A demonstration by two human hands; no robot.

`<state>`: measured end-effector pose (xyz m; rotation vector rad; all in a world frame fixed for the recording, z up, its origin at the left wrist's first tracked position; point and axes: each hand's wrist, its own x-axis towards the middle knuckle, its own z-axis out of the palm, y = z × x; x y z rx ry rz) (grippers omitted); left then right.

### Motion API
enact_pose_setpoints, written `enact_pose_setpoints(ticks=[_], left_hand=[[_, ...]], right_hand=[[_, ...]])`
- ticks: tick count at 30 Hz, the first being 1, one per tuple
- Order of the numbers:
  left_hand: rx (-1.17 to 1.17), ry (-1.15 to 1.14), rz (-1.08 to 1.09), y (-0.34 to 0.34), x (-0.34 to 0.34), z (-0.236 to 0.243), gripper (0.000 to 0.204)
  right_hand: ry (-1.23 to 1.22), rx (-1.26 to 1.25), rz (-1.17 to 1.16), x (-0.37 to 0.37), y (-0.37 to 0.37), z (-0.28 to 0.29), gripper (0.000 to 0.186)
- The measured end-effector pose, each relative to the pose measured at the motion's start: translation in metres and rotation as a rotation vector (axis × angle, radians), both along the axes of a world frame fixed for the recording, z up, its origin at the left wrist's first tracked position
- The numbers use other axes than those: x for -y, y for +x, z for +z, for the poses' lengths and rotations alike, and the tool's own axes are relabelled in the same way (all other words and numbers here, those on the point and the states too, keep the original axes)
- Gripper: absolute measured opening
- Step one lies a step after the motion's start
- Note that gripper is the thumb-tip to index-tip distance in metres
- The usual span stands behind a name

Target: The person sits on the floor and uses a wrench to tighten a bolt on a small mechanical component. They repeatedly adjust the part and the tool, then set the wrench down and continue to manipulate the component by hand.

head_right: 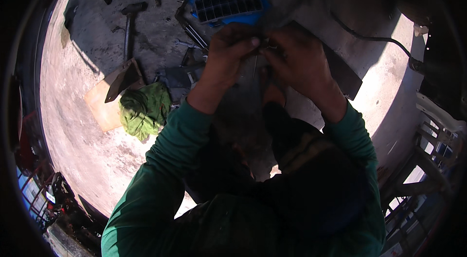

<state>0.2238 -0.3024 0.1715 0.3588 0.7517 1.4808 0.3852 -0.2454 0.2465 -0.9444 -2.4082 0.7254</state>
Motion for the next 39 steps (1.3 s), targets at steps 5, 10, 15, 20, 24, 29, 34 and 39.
enact_pose_setpoints(ticks=[5, 10, 15, 20, 24, 29, 34, 39], left_hand=[[0.098, 0.052, 0.063, 0.001, 0.007, 0.022, 0.024], [0.039, 0.112, 0.142, -0.015, 0.017, 0.040, 0.021], [0.052, 0.134, 0.252, -0.045, 0.024, 0.047, 0.024], [0.105, 0.056, 0.291, -0.076, 0.043, 0.047, 0.025], [-0.041, 0.044, 0.278, -0.087, 0.061, 0.057, 0.027], [-0.227, -0.020, 0.353, -0.096, 0.097, 0.076, 0.024], [-0.440, 0.335, 0.243, -0.079, 0.153, 0.139, 0.020], [-0.705, 0.428, 0.113, -0.050, 0.159, 0.202, 0.016]], right_hand=[[0.109, 0.019, 0.147, -0.002, -0.014, 0.038, 0.019], [0.034, 0.125, 0.228, 0.000, -0.036, 0.074, 0.016], [-0.165, 0.065, 0.227, -0.015, -0.063, 0.073, 0.019], [-0.562, -0.109, 0.210, -0.014, -0.099, 0.060, 0.019], [-0.700, -0.109, 0.353, -0.021, -0.120, 0.048, 0.016], [-0.585, -0.096, 0.554, -0.011, -0.137, 0.045, 0.014], [-0.312, -0.352, 1.110, 0.016, -0.117, 0.112, 0.010], [-0.099, -0.652, 1.376, 0.015, -0.072, 0.164, 0.015]])
